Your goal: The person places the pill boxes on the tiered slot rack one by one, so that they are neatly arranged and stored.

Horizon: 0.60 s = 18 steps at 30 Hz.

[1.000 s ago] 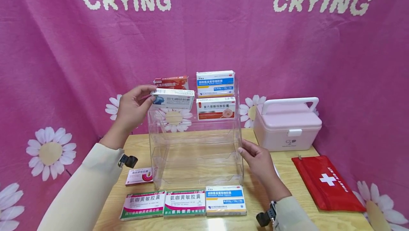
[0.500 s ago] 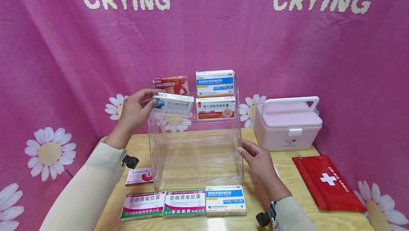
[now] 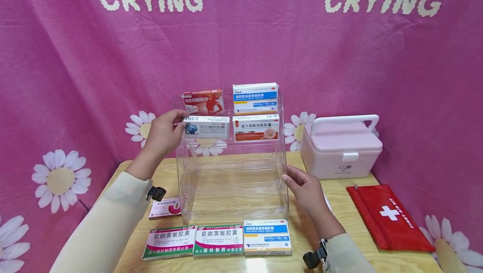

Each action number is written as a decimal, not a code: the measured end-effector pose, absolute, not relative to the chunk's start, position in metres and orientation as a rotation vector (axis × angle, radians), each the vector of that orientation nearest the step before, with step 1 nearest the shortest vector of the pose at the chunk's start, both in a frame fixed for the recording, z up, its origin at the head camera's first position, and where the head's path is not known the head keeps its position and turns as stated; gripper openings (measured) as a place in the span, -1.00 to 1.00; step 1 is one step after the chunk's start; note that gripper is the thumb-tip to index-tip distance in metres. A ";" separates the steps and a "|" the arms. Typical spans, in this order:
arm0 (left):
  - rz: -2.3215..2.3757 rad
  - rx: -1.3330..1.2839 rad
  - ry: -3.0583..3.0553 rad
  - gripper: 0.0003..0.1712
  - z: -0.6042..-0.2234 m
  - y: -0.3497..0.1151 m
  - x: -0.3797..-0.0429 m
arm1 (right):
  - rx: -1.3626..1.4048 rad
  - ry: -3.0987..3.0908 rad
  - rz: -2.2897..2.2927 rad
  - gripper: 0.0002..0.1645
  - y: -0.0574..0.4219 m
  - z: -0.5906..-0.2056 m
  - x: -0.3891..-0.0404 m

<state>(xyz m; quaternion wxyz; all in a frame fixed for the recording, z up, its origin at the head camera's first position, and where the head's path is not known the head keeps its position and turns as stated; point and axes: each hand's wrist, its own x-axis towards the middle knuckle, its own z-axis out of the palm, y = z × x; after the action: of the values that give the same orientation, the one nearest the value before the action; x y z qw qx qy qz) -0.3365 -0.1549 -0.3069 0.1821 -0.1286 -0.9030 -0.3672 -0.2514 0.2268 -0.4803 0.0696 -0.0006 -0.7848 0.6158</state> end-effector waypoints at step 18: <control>-1.009 -0.315 -2.488 -0.65 -0.314 -0.153 -0.325 | -0.016 -2.364 1.840 -0.34 0.226 -0.480 -0.251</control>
<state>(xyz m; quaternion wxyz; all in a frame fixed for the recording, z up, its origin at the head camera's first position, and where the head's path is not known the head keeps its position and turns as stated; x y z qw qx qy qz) -0.3250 -0.1528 -0.3144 0.2175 -0.1136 -0.8983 -0.3644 -0.2507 0.2257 -0.4800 0.0729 -0.0054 -0.7870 0.6126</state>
